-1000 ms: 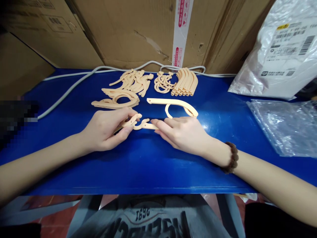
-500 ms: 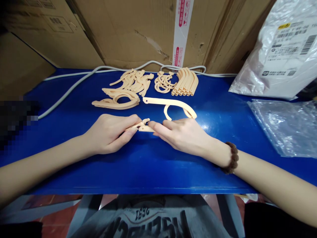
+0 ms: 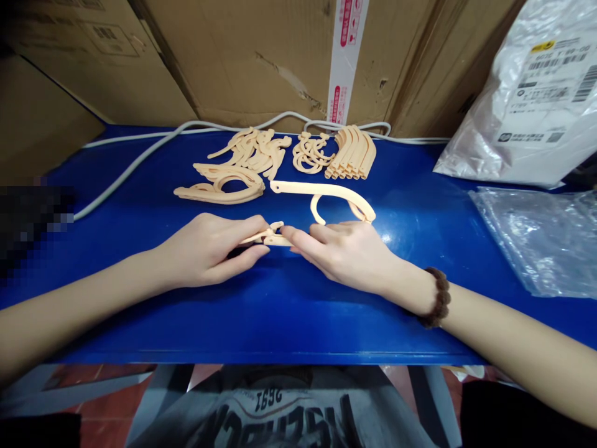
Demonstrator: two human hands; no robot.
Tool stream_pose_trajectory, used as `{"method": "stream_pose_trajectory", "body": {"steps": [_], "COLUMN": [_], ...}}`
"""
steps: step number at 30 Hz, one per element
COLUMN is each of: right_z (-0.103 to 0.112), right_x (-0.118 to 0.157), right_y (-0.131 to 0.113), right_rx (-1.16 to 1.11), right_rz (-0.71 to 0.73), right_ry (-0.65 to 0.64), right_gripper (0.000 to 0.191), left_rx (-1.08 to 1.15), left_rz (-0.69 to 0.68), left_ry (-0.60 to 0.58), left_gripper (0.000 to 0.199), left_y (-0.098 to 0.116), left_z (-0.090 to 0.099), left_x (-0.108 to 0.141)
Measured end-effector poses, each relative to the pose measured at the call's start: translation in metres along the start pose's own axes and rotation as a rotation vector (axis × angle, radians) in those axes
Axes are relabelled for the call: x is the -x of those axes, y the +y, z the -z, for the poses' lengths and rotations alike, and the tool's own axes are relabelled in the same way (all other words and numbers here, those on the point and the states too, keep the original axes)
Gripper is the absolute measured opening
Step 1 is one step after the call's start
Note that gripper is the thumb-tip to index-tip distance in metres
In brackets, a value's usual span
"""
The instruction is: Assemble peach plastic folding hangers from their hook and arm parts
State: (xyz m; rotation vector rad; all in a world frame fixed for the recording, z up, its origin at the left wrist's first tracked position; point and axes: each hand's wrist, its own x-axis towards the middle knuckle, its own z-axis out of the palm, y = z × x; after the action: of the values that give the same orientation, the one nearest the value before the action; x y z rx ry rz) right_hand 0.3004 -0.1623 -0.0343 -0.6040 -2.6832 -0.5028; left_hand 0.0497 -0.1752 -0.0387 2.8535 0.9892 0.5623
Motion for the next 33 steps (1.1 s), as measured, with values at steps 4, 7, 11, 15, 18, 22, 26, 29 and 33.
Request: {"method": "stream_pose_trajectory", "body": {"steps": [4, 7, 11, 15, 18, 22, 26, 29, 33], "right_z": [-0.001, -0.0009, -0.0002, -0.0012, -0.0028, -0.0037, -0.0038, -0.0043, -0.0043], "right_x": [-0.0004, -0.0002, 0.0003, 0.0006, 0.0008, 0.0012, 0.001, 0.0009, 0.0011], "right_y": [-0.0003, -0.0005, -0.0005, -0.0007, -0.001, -0.0007, 0.0004, 0.0009, 0.001], "right_rx": [-0.009, -0.002, -0.009, -0.015, -0.039, -0.059, -0.064, -0.073, -0.097], "right_rz": [0.008, 0.008, -0.003, -0.014, -0.032, -0.03, -0.034, -0.034, -0.034], "right_ry": [0.012, 0.008, 0.005, -0.017, -0.018, -0.011, -0.025, -0.03, -0.043], "right_gripper": [0.03, 0.03, 0.03, 0.031, 0.031, 0.03, 0.031, 0.031, 0.03], "left_rx": [-0.136, -0.182, -0.219, -0.314, -0.39, -0.442, -0.471, -0.502, -0.542], "left_rz": [0.001, -0.002, -0.004, -0.049, -0.09, -0.108, -0.13, -0.149, -0.171], "left_ry": [0.038, 0.063, 0.057, 0.096, 0.123, 0.119, 0.111, 0.127, 0.125], "left_gripper": [0.031, 0.035, 0.037, 0.037, 0.036, 0.034, 0.032, 0.031, 0.03], "left_y": [0.0022, 0.0026, 0.0023, 0.0017, 0.001, -0.0004, -0.0011, -0.0012, -0.0023], "left_z": [-0.0016, -0.0028, -0.0039, -0.0041, -0.0041, -0.0051, -0.0061, -0.006, -0.0057], "left_x": [-0.0011, -0.0014, -0.0014, -0.0019, -0.002, -0.0011, -0.0011, -0.0015, -0.0015]}}
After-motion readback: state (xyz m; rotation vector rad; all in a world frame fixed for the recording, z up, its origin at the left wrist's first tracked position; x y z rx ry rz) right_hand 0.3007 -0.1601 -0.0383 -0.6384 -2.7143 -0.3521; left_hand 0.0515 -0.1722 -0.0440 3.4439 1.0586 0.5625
